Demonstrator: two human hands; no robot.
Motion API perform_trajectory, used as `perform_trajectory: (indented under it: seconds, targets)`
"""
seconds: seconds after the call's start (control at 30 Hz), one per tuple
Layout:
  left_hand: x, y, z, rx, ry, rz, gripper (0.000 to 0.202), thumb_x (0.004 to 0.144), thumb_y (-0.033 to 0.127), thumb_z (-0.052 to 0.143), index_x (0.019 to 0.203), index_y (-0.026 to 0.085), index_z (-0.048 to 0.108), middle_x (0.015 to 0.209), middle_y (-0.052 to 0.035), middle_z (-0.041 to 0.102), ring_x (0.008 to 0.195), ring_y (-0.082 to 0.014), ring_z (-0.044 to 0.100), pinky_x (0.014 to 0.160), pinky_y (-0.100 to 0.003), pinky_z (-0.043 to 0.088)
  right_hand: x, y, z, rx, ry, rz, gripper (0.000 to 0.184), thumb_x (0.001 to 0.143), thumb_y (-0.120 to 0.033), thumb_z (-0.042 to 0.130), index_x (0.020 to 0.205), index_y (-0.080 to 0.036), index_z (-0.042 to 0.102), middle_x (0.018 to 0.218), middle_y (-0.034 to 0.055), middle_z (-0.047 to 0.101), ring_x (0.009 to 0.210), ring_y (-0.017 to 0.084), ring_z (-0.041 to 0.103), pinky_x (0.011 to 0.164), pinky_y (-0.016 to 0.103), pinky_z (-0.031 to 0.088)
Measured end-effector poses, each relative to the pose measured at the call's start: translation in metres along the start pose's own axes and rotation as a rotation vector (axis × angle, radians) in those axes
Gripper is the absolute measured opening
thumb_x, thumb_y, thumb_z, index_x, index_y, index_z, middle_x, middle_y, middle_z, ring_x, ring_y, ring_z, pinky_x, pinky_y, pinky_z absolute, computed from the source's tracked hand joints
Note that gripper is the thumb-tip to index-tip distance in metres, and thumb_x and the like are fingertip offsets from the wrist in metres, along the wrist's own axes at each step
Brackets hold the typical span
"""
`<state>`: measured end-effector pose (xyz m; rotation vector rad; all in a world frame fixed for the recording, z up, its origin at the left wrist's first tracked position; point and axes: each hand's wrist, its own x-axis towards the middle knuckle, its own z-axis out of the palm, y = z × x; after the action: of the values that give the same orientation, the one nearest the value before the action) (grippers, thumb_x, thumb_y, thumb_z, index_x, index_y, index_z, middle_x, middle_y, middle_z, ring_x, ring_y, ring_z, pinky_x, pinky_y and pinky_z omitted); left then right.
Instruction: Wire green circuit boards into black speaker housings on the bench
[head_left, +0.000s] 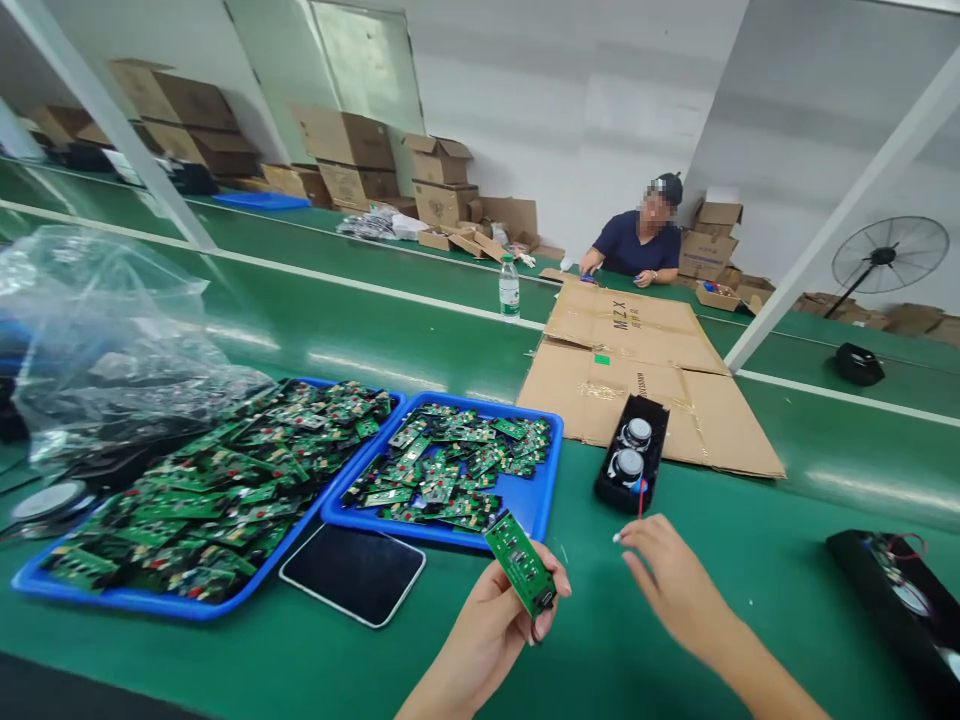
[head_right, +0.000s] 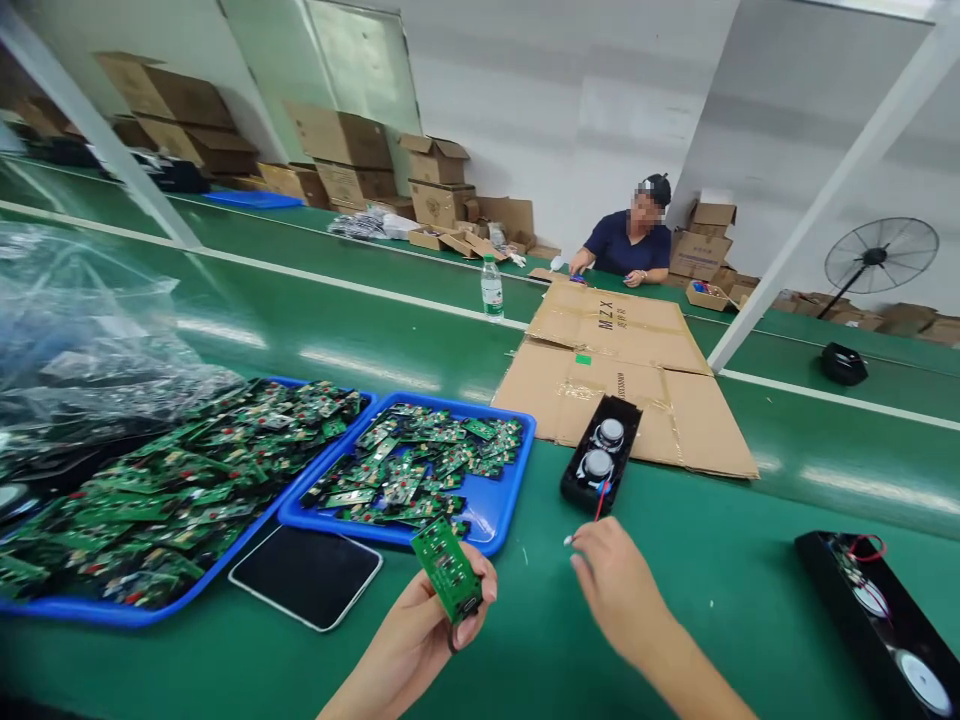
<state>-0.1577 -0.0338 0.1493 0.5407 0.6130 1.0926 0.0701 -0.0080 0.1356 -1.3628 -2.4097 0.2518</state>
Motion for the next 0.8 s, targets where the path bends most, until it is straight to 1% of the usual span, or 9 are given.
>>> perform_trajectory:
  seconds: [0.1,0.17,0.23,0.33,0.43,0.5,0.6,0.67,0.8]
  targets:
    - [0.002,-0.001,0.014,0.032,0.001,0.038,0.014,0.074,0.027,0.072,0.08,0.018,0.064,0.069,-0.0021,0.069,0.043,-0.0073,0.053,0.043,-0.018,0.036,-0.02,-0.042,-0.007,0.189,-0.017,-0.088,0.021,0.092,-0.016,0.038,0.083,-0.02,0.057,0.088,0.0041,0.063,0.081,0.016,0.058,0.075,0.03,0.052]
    - [0.004,-0.003,0.022,0.056,-0.003,0.056,0.015,0.072,0.027,0.074,0.079,0.019,0.063,0.071,-0.0015,0.07,0.045,-0.0087,0.056,0.045,-0.019,0.039,-0.03,-0.056,-0.01,0.267,0.003,-0.13,0.017,0.09,-0.017,0.041,0.08,-0.021,0.054,0.096,0.0048,0.061,0.082,0.016,0.058,0.072,0.028,0.052]
    - [0.006,-0.007,0.03,0.083,-0.016,0.071,0.017,0.07,0.028,0.076,0.077,0.019,0.063,0.075,-0.0015,0.07,0.049,-0.0107,0.059,0.047,-0.021,0.042,-0.037,-0.064,-0.011,0.315,0.104,-0.076,0.012,0.09,-0.019,0.042,0.083,-0.022,0.051,0.105,0.0072,0.055,0.086,0.016,0.057,0.072,0.028,0.051]
    - [0.009,-0.016,0.038,0.113,-0.024,0.126,0.016,0.071,0.03,0.073,0.078,0.02,0.063,0.081,-0.0022,0.07,0.053,-0.0129,0.061,0.05,-0.024,0.044,-0.041,-0.069,-0.011,0.329,0.35,0.083,0.007,0.091,-0.024,0.041,0.091,-0.022,0.048,0.097,0.0078,0.048,0.081,0.017,0.054,0.067,0.029,0.051]
    - [0.009,-0.022,0.046,0.131,-0.019,0.145,0.013,0.074,0.03,0.07,0.079,0.02,0.064,0.083,-0.003,0.069,0.054,-0.0131,0.061,0.051,-0.025,0.045,-0.037,-0.074,-0.01,0.346,0.496,0.074,0.006,0.091,-0.026,0.045,0.093,-0.022,0.048,0.084,0.0039,0.045,0.071,0.015,0.05,0.059,0.027,0.048]
    - [0.008,-0.023,0.052,0.148,0.01,0.098,0.01,0.075,0.027,0.069,0.08,0.02,0.064,0.083,-0.0033,0.07,0.056,-0.013,0.061,0.052,-0.024,0.045,-0.034,-0.076,-0.011,0.383,0.542,0.058,0.005,0.091,-0.021,0.045,0.087,-0.021,0.048,0.078,0.002,0.045,0.069,0.014,0.049,0.058,0.025,0.046]
    - [0.008,-0.022,0.059,0.155,0.082,0.016,0.008,0.077,0.023,0.066,0.084,0.019,0.065,0.085,-0.0048,0.071,0.06,-0.0142,0.062,0.054,-0.024,0.046,-0.031,-0.075,-0.012,0.413,0.579,0.122,0.012,0.091,-0.016,0.044,0.079,-0.02,0.047,0.075,0.0012,0.046,0.068,0.013,0.049,0.058,0.023,0.044]
    - [0.009,-0.023,0.058,0.149,0.092,-0.024,0.016,0.075,0.021,0.066,0.09,0.018,0.066,0.089,-0.0071,0.072,0.065,-0.0159,0.062,0.057,-0.026,0.048,-0.032,-0.072,-0.013,0.426,0.573,0.158,0.013,0.09,-0.016,0.045,0.077,-0.019,0.048,0.075,0.001,0.046,0.068,0.013,0.05,0.057,0.023,0.042]
    - [0.013,-0.028,0.051,0.175,0.015,-0.064,0.037,0.066,0.023,0.074,0.102,0.018,0.064,0.099,-0.0093,0.071,0.071,-0.0176,0.062,0.062,-0.027,0.05,-0.036,-0.066,-0.015,0.46,0.554,0.193,0.015,0.089,-0.017,0.046,0.075,-0.019,0.049,0.075,0.0008,0.047,0.069,0.013,0.05,0.058,0.023,0.042]
